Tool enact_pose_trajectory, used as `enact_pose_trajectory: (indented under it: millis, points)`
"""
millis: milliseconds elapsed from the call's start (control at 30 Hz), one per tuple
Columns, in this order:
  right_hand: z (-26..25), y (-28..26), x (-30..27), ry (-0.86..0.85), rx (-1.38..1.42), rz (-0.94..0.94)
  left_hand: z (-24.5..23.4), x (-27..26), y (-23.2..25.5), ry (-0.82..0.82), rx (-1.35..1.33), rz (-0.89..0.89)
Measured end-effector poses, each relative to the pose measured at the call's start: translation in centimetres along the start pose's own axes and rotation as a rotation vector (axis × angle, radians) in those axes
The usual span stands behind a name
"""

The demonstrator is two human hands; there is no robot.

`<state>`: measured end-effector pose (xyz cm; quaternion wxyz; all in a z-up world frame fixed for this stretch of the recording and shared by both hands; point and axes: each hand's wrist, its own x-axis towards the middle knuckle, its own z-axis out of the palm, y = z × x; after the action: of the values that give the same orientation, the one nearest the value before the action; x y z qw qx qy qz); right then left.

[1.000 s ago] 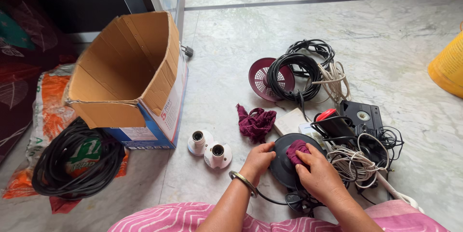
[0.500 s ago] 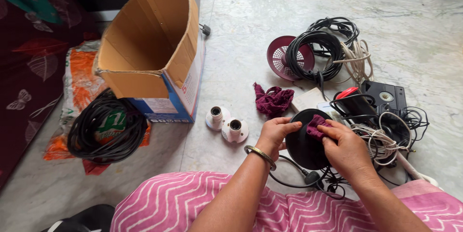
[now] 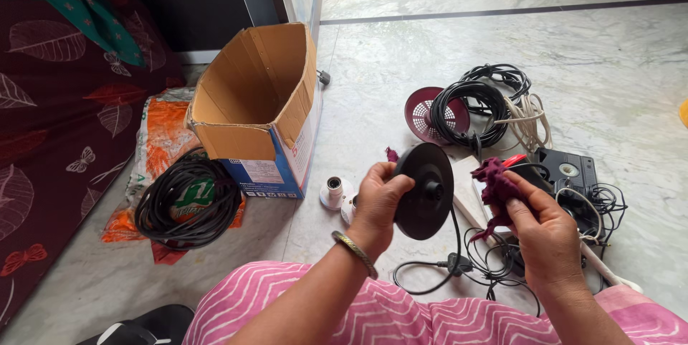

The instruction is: The person wipes different electrical parts, including a light bulb socket and a fan component, with a cloth while sitting on the floor.

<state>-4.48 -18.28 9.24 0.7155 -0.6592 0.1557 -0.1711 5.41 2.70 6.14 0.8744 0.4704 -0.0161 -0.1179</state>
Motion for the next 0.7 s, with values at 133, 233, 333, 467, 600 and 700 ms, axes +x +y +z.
enact_pose_trajectory:
  millis: [133,233,333,467,600,700]
  points:
    - [1.6,-1.5,-0.5,-0.005,0.026,-0.075,-0.5,-1.1,3.8,-0.006,-0.012,0.062]
    - [3.6,-2.1,-1.8,-0.041,-0.422,-0.574,0.3,-1.7,2.9,-0.012,0.0,0.065]
    - [5.3,-2.7,-2.9,-0.098,-0.59,-0.869,2.5,-2.6,1.1,-0.078,0.579,0.316]
    - [5.6,-2.3,-2.0,-0.08,-0.968,-1.029,4.0,-2.8,0.8,-0.047,0.759,0.544]
    - [3.7,-0.6,1.2,0.045,-0.931,-0.87,4.3,-2.4,0.9,-0.198,0.82,0.535]
    - [2.0,0.3,4.4,-0.021,-0.733,-0.368,4.3,-2.4,1.0,-0.262,0.761,0.558]
